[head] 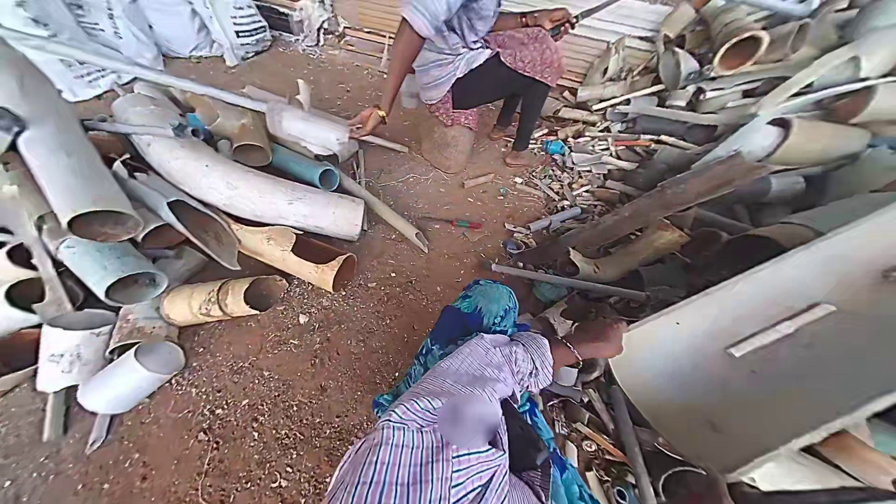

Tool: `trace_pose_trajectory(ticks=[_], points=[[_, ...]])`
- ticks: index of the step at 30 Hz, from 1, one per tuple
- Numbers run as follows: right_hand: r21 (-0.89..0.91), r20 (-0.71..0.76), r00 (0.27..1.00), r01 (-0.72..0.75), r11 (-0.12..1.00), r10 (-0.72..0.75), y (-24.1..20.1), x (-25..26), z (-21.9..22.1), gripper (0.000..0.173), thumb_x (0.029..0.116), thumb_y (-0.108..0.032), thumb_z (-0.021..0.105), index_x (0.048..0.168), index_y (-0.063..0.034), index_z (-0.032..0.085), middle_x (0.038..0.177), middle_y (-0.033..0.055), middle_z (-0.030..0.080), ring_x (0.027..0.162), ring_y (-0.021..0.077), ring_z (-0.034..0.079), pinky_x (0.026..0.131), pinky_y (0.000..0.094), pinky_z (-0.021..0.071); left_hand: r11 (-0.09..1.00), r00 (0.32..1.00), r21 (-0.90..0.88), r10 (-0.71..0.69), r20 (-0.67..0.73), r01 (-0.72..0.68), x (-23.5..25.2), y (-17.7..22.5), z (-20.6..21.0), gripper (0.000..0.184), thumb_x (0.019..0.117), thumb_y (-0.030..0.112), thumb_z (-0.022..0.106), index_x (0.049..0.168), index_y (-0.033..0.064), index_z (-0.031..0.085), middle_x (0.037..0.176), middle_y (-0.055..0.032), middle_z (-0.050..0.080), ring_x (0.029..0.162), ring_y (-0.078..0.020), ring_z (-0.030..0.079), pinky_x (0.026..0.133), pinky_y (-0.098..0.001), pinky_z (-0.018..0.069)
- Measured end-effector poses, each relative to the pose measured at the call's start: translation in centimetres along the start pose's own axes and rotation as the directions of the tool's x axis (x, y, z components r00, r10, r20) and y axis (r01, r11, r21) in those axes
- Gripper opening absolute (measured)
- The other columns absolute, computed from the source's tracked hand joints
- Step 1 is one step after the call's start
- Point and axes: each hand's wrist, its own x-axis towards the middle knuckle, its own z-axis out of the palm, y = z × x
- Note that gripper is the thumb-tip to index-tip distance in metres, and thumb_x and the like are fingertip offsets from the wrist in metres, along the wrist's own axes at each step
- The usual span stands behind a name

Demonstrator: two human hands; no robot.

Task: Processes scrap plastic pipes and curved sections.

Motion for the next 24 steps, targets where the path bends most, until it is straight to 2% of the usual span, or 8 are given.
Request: trace_pose_trajectory(ticks=[1,3,5,8,11,14,19,24], points=[[-0.078,0.003,1.0,0.018,0.997,-0.017,0.5,0.5,-0.4,0.048,0.1005,-0.018,0.063,0.14,0.0052,0.048,0.106,0.0151,0.06,0.081,0.0125,0.056,0.076,0.0333,0.0515,1.0,1.0,-0.009,-0.002,0.014,0.002,-0.2,0.1,-0.1,0.047,0.0997,0.002,0.054,0.145,-0.008,0.047,0.14,-0.0314,0.055,0.133,-0.0441,0.054,0.11,-0.0583,0.0436],[-0.167,-0.008,0.998,0.065,0.984,-0.067,0.4,0.8,-0.5,0.05,0.0993,-0.023,0.066,0.136,0.0082,0.053,0.111,0.0258,0.064,0.088,0.0273,0.061,0.083,0.0482,0.0511,0.999,0.998,-0.001,-0.035,0.048,0.035,-0.2,0.6,-0.2,0.047,0.1049,0.007,0.049,0.149,-0.0075,0.043,0.145,-0.0314,0.052,0.138,-0.0425,0.05,0.115,-0.0555,0.0392],[-0.22,-0.03,0.994,0.099,0.97,-0.108,0.8,1.7,-0.4,0.046,0.0999,-0.022,0.066,0.132,0.0098,0.058,0.113,0.0299,0.065,0.095,0.0356,0.064,0.089,0.0538,0.0498,0.998,0.998,0.032,-0.05,0.035,0.049,0.8,0.3,0.4,0.044,0.1075,0.011,0.046,0.147,-0.0077,0.045,0.141,-0.0327,0.055,0.135,-0.044,0.053,0.113,-0.0568,0.0414],[-0.302,-0.058,0.986,0.13,0.944,-0.154,1.4,2.1,-0.2,0.037,0.1014,-0.019,0.063,0.124,0.0102,0.064,0.114,0.0313,0.068,0.109,0.042,0.065,0.099,0.0567,0.0462,0.998,0.999,0.055,-0.03,-0.016,0.031,1.8,-1.0,1.3,0.044,0.1075,0.015,0.048,0.145,-0.0085,0.047,0.136,-0.0352,0.057,0.129,-0.0495,0.055,0.108,-0.0629,0.0436],[-0.344,-0.059,0.985,0.134,0.929,-0.163,1.7,1.9,-0.4,0.033,0.102,-0.018,0.061,0.119,0.01,0.067,0.109,0.0299,0.07,0.106,0.0414,0.067,0.098,0.0564,0.0472,0.993,0.999,0.118,-0.021,-0.034,0.025,1.7,-1.4,1.6,0.043,0.107,0.016,0.051,0.142,-0.0087,0.049,0.133,-0.0356,0.058,0.127,-0.0504,0.057,0.105,-0.0641,0.0447],[-0.314,-0.075,0.986,0.12,0.942,-0.15,2.0,1.5,-0.5,0.029,0.1015,-0.018,0.062,0.113,0.0081,0.069,0.102,0.0261,0.071,0.098,0.0371,0.069,0.093,0.0539,0.0497,0.975,0.996,0.206,-0.085,0.002,0.083,1.5,-0.1,1.0,0.044,0.1064,0.014,0.052,0.144,-0.0092,0.047,0.136,-0.0349,0.057,0.13,-0.048,0.055,0.109,-0.0614,0.0431],[-0.257,-0.055,0.995,0.072,0.964,-0.089,2.4,-0.4,-0.8,0.026,0.0995,-0.017,0.065,0.109,0.0059,0.07,0.093,0.0213,0.071,0.087,0.0318,0.068,0.083,0.0518,0.0503,0.915,0.981,0.375,-0.182,0.06,0.147,-1.1,2.2,-1.0,0.044,0.1016,0.009,0.055,0.14,-0.0113,0.049,0.14,-0.0323,0.055,0.136,-0.043,0.051,0.113,-0.0555,0.0407],[-0.268,-0.006,1.0,0.023,0.963,-0.026,1.9,-1.6,-1.0,0.023,0.0982,-0.015,0.067,0.107,0.0054,0.07,0.089,0.0196,0.07,0.084,0.0306,0.066,0.081,0.0503,0.0491,0.852,0.96,0.49,-0.262,0.096,0.184,-2.0,2.6,-1.8,0.043,0.0993,0.008,0.057,0.137,-0.012,0.052,0.145,-0.0308,0.051,0.139,-0.0413,0.049,0.113,-0.055,0.0403]])
